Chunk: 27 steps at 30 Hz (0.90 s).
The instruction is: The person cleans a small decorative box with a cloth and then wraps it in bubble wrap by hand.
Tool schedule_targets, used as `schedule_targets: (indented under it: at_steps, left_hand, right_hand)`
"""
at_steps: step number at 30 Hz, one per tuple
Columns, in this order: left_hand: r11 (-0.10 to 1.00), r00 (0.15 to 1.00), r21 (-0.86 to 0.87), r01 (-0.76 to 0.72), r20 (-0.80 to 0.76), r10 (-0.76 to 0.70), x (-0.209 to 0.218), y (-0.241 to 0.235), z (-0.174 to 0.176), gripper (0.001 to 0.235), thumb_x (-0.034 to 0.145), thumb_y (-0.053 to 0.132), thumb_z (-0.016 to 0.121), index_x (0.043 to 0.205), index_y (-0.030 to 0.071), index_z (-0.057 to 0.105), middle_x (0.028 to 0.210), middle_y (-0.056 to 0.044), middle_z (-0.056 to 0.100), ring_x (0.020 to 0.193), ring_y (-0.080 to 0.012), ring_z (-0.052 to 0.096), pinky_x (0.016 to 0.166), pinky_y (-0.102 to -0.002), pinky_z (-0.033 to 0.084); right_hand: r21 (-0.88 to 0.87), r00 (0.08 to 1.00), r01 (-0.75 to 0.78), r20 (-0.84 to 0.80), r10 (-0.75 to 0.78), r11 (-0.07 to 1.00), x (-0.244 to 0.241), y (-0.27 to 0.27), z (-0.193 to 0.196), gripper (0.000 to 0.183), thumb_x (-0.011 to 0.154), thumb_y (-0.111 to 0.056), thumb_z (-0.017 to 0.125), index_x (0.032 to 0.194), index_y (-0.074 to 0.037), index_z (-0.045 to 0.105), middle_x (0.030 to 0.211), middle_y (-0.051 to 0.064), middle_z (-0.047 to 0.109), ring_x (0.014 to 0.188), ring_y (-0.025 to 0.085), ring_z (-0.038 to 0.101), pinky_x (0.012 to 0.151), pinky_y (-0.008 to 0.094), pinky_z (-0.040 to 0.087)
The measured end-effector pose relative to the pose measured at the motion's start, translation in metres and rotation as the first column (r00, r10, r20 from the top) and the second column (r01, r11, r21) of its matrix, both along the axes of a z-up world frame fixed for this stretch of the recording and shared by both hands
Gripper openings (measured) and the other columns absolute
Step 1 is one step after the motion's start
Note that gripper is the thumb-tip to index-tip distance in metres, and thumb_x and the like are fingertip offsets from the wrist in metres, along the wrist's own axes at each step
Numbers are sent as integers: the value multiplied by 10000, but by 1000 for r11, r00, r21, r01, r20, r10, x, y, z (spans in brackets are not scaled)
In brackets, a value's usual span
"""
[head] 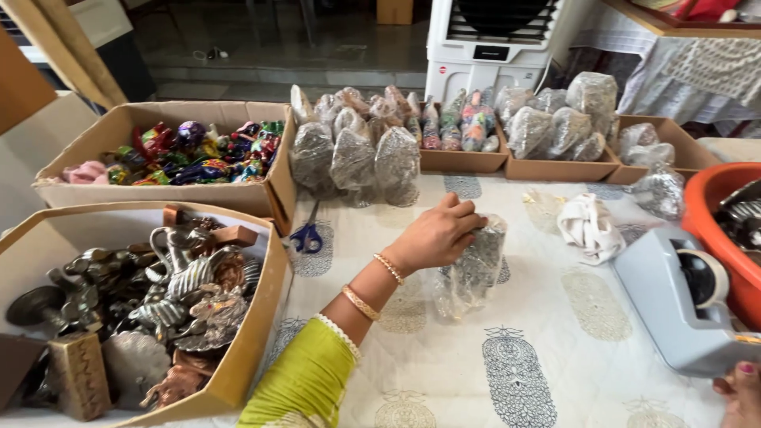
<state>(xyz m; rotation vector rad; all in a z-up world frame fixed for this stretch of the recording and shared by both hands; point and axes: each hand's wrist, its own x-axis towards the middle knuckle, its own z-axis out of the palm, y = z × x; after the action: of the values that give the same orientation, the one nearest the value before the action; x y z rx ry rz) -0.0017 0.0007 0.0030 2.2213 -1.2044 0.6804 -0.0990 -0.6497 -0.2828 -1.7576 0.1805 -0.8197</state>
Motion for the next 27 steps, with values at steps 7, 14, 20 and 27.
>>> schedule_targets:
  at_steps: [7, 14, 20, 27]
  left_hand:
    - [1000, 1000, 11, -3, -29, 3, -5, 1, 3, 301, 876, 100, 702, 1175, 62, 695, 1014, -61, 603, 1003, -289, 532, 873, -388, 521]
    - [1000, 1000, -17, 13, 9, -13, -4, 1, 4, 288, 853, 110, 706, 1136, 57, 695, 1007, -72, 616, 991, -294, 547, 873, -408, 525]
    - [1000, 1000, -9, 1, 22, -1, -6, 0, 6, 272, 840, 113, 712, 1106, 57, 697, 995, -80, 617, 987, -299, 556, 849, -411, 531]
    - [999, 999, -30, 30, 43, -29, -7, 2, 6, 248, 805, 126, 756, 1037, 63, 694, 966, -73, 622, 971, -294, 572, 848, -409, 529]
  right_hand:
    - [-143, 989, 149, 14, -148, 979, -47, 103, 25, 256, 1179, -151, 634, 1050, 50, 542, 849, 117, 627, 647, 150, 518, 650, 287, 436]
    - [-260, 981, -149, 79, 175, 954, -49, 262, 161, 185, 1074, -158, 609, 1130, 14, 571, 891, 50, 612, 801, 75, 549, 737, 210, 467]
    - [-317, 869, -490, -108, 482, 812, 31, 362, 260, 160, 1023, -175, 613, 1015, -16, 598, 800, 10, 554, 728, 67, 483, 646, 225, 436]
    - [-397, 763, -645, -291, 577, 653, 112, 415, 282, 185, 1010, -178, 639, 954, -7, 598, 730, 16, 618, 672, 74, 529, 608, 248, 456]
